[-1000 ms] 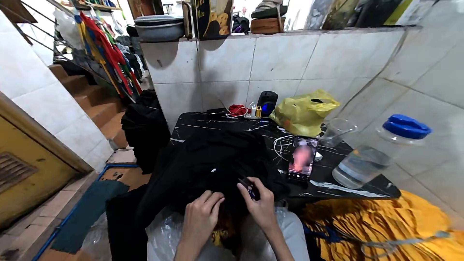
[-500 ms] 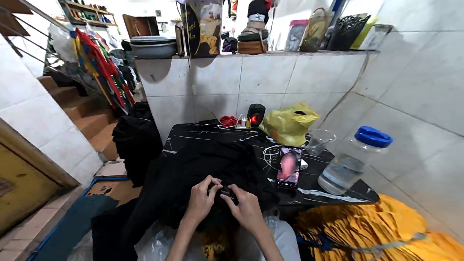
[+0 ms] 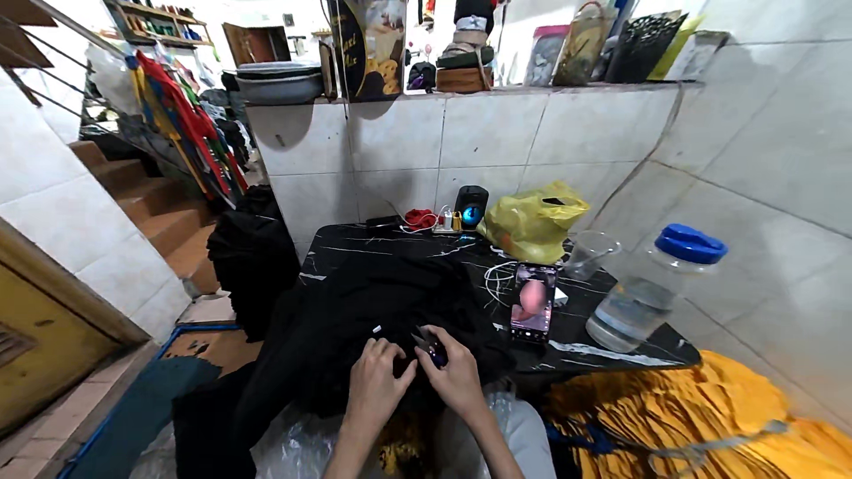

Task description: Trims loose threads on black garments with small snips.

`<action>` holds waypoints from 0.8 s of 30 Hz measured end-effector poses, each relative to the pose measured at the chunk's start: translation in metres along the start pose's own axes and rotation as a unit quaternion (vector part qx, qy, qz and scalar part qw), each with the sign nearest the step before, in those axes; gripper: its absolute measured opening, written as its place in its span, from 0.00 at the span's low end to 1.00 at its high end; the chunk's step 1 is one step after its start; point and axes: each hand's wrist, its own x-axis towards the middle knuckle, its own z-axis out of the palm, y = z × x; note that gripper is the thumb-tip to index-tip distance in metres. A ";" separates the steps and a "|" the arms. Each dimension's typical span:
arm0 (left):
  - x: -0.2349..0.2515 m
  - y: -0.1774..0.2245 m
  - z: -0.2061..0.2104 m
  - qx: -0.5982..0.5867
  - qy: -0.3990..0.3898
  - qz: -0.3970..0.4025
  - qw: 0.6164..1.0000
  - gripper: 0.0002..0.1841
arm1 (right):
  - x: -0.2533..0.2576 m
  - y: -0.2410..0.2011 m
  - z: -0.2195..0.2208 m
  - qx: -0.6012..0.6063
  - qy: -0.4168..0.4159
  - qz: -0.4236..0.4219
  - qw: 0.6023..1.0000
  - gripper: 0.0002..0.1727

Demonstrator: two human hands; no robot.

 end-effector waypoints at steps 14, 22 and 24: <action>0.005 -0.015 -0.022 -0.290 0.010 0.020 0.957 0.05 | -0.009 -0.028 0.001 -0.129 -0.096 -0.077 0.984 0.22; -0.025 -0.012 -0.047 -0.295 -0.112 0.061 0.947 0.05 | -0.012 -0.023 0.000 -0.108 -0.007 -0.043 0.993 0.29; -0.038 -0.015 -0.052 -0.267 -0.261 0.114 0.920 0.11 | -0.020 -0.018 -0.007 -0.083 -0.018 -0.071 0.994 0.27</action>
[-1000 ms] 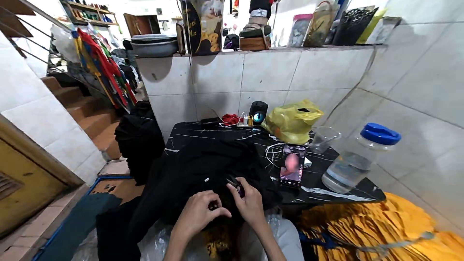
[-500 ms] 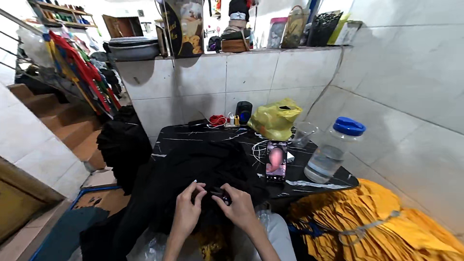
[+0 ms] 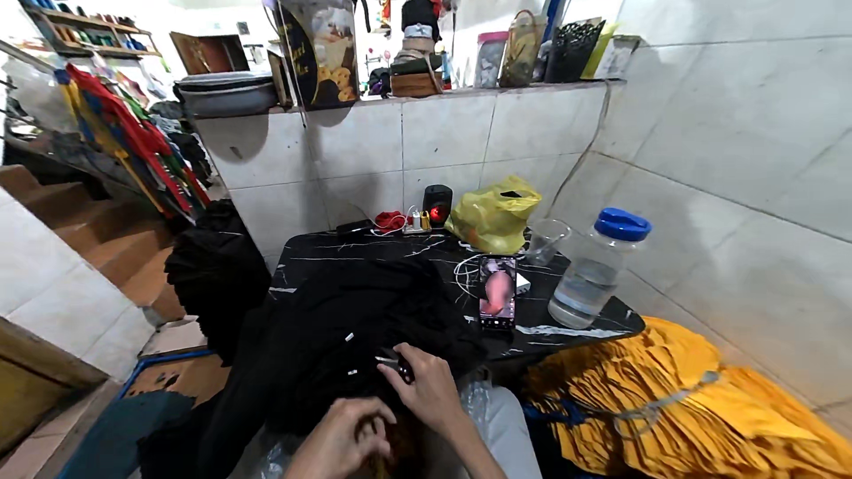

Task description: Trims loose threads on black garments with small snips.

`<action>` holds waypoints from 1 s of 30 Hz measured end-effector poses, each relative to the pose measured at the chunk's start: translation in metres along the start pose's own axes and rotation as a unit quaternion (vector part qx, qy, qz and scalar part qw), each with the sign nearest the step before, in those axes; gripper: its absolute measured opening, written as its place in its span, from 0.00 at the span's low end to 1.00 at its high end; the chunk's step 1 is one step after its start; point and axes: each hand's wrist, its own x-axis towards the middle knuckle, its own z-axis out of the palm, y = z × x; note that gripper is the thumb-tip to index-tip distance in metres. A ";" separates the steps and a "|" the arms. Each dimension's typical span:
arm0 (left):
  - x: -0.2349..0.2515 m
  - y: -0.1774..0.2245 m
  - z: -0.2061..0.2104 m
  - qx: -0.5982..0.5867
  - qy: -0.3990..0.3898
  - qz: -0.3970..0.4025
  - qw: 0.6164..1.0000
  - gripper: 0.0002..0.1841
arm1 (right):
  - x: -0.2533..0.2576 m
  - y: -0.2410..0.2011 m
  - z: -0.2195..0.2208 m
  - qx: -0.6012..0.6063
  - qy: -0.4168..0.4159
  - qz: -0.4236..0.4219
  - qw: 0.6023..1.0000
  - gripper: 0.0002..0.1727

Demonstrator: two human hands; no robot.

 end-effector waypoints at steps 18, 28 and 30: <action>-0.047 -0.017 -0.013 0.341 0.130 -0.125 0.922 0.32 | -0.047 0.008 -0.026 -0.052 -0.039 0.261 0.963 0.18; 0.009 -0.019 -0.036 -0.180 0.473 -0.119 0.854 0.14 | 0.039 0.034 -0.008 0.279 0.088 0.101 0.951 0.18; 0.018 -0.023 -0.036 -0.164 0.491 -0.119 0.847 0.19 | 0.049 0.046 0.006 0.164 0.061 0.061 0.983 0.18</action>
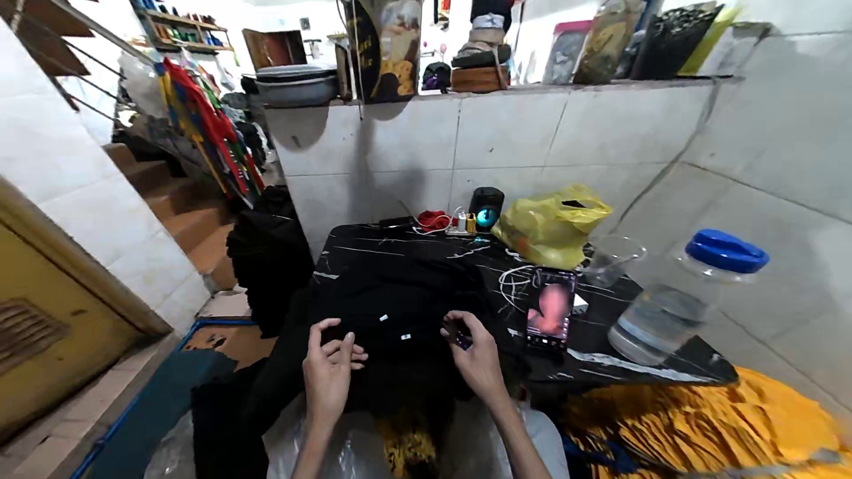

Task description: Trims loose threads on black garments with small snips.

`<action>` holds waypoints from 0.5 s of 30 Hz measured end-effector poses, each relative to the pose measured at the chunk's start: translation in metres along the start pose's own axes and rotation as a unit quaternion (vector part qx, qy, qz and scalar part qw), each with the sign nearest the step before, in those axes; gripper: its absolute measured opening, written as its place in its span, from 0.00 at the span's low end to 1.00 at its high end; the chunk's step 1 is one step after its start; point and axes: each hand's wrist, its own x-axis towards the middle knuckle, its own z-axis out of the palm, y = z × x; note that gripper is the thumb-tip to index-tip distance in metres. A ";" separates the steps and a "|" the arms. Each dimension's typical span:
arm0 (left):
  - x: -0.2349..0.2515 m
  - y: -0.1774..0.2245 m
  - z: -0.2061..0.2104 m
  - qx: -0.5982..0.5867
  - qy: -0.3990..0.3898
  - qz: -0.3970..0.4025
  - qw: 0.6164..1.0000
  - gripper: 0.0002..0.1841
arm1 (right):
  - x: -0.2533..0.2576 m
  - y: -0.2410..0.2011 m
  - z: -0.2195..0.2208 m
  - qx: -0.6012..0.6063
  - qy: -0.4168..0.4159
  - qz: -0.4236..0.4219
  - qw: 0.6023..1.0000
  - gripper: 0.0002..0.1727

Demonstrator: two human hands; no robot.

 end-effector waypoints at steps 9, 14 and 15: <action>-0.009 -0.025 0.029 0.250 -0.087 0.257 0.929 0.16 | -0.009 0.025 0.023 -0.051 0.010 -0.019 0.998 0.24; 0.008 -0.024 0.084 0.344 -0.136 0.308 0.877 0.20 | -0.009 0.028 0.020 0.004 0.011 -0.001 1.000 0.21; 0.013 -0.024 0.093 0.354 -0.143 0.296 0.875 0.20 | -0.010 0.029 0.018 0.013 0.006 0.002 1.000 0.20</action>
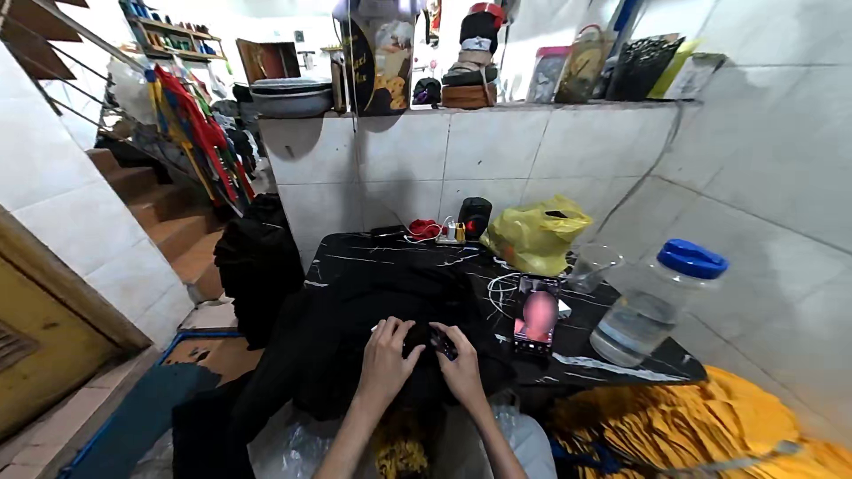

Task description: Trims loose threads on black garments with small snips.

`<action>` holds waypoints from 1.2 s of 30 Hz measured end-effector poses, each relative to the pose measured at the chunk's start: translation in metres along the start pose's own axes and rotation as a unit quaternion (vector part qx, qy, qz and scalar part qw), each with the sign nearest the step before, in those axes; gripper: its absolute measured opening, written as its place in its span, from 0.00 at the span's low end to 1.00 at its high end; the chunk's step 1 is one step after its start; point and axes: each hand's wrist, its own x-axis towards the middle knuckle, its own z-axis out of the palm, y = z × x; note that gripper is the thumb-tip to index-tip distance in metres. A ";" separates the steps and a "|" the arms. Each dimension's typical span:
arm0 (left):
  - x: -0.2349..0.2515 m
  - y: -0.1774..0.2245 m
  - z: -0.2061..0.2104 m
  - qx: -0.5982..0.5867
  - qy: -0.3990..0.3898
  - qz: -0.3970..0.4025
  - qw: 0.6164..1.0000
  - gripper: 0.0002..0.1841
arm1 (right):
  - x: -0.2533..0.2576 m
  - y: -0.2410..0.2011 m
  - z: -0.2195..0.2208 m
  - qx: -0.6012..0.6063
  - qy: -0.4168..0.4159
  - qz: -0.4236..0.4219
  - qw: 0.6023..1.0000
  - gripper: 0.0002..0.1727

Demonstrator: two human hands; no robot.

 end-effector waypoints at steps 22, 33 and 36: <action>0.004 -0.029 -0.022 -0.178 -0.082 -0.058 0.979 0.12 | -0.018 -0.058 0.006 -0.133 -0.135 0.024 0.982 0.26; -0.003 -0.023 -0.028 -0.230 -0.042 -0.077 0.969 0.08 | -0.021 -0.046 -0.011 -0.138 -0.056 0.025 0.989 0.28; -0.002 -0.020 -0.028 -0.208 -0.048 -0.077 0.974 0.09 | -0.019 -0.055 -0.010 -0.131 -0.109 0.031 0.985 0.27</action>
